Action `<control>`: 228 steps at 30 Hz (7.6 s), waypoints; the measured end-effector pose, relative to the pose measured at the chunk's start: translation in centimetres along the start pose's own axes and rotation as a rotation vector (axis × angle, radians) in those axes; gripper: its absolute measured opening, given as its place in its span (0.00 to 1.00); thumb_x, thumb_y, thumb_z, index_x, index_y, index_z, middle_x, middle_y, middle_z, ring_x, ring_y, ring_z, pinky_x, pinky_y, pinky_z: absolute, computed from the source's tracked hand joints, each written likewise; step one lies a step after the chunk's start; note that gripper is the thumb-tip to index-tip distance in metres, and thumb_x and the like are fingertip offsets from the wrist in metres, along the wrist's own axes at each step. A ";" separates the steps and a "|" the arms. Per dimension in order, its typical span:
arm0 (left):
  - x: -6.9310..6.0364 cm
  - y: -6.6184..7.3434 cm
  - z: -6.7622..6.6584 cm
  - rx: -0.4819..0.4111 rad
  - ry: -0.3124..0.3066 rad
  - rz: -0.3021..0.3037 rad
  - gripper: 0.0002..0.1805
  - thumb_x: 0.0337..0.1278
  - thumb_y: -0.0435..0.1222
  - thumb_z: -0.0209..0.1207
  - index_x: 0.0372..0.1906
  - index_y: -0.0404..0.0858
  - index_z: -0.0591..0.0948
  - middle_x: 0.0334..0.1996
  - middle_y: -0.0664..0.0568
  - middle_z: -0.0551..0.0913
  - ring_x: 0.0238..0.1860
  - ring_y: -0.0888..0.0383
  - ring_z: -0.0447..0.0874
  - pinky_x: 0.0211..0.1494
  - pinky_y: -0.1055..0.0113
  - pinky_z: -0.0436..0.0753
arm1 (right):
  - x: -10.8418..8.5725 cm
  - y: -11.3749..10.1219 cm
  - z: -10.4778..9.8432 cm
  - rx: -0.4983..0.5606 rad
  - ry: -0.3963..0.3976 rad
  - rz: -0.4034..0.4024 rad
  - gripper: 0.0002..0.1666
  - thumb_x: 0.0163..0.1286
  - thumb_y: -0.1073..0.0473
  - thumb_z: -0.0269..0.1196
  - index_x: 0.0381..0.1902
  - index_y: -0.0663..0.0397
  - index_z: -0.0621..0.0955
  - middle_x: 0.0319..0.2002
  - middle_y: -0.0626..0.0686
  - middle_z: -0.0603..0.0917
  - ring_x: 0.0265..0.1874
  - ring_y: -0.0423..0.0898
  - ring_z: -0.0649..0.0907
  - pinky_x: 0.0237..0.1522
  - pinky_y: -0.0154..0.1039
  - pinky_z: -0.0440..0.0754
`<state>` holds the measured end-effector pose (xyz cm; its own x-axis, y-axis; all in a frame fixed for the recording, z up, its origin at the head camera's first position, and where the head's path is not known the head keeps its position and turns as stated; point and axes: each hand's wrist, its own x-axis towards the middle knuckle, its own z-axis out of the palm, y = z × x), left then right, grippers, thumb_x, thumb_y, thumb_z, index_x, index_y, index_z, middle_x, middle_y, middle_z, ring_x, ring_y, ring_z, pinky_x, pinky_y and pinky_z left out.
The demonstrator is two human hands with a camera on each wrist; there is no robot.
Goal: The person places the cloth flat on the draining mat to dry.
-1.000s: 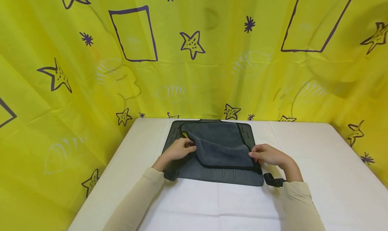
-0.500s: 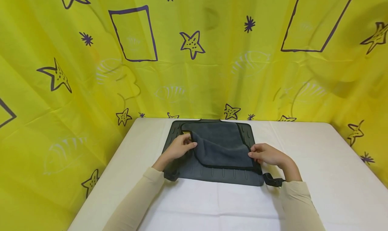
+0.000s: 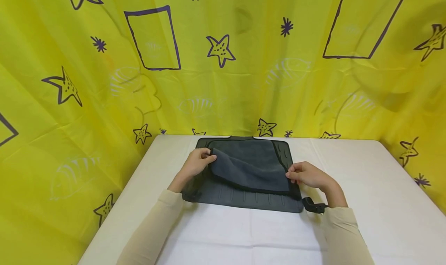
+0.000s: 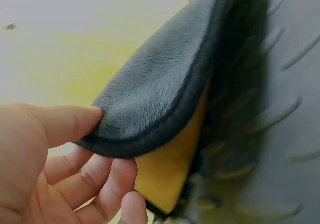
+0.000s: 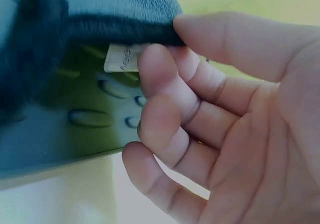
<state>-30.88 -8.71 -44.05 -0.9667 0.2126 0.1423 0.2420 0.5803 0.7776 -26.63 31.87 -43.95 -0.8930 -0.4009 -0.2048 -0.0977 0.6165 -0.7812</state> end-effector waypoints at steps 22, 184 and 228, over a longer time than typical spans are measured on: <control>-0.9 -0.7 -5.0 0.134 -0.406 -0.146 0.17 0.61 0.35 0.68 0.52 0.30 0.84 0.27 0.48 0.88 0.24 0.57 0.85 0.41 0.64 0.84 | -0.5 -1.6 0.3 -0.043 -0.156 -0.050 0.15 0.76 0.56 0.59 0.32 0.62 0.79 0.27 0.49 0.78 0.31 0.43 0.79 0.36 0.39 0.78; 7.0 -4.5 -1.1 -0.166 -0.023 -0.353 0.09 0.69 0.39 0.63 0.47 0.38 0.83 0.35 0.51 0.79 0.38 0.54 0.75 0.43 0.64 0.75 | 10.2 -0.3 -1.3 0.333 0.251 0.304 0.12 0.74 0.54 0.60 0.45 0.57 0.81 0.27 0.39 0.77 0.25 0.34 0.78 0.37 0.28 0.83; 6.6 -3.9 -0.1 0.131 0.103 -0.444 0.10 0.64 0.45 0.67 0.44 0.44 0.85 0.48 0.46 0.86 0.43 0.47 0.84 0.46 0.53 0.78 | 10.9 -0.7 -0.5 0.400 0.407 0.431 0.11 0.72 0.62 0.61 0.49 0.62 0.79 0.24 0.42 0.76 0.23 0.35 0.76 0.31 0.30 0.80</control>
<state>-38.20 -9.63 -46.13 -0.9806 -0.1537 -0.1215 -0.1946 0.6928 0.6944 -36.55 27.40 -45.35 -0.9165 0.1551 -0.3687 0.3999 0.3357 -0.8529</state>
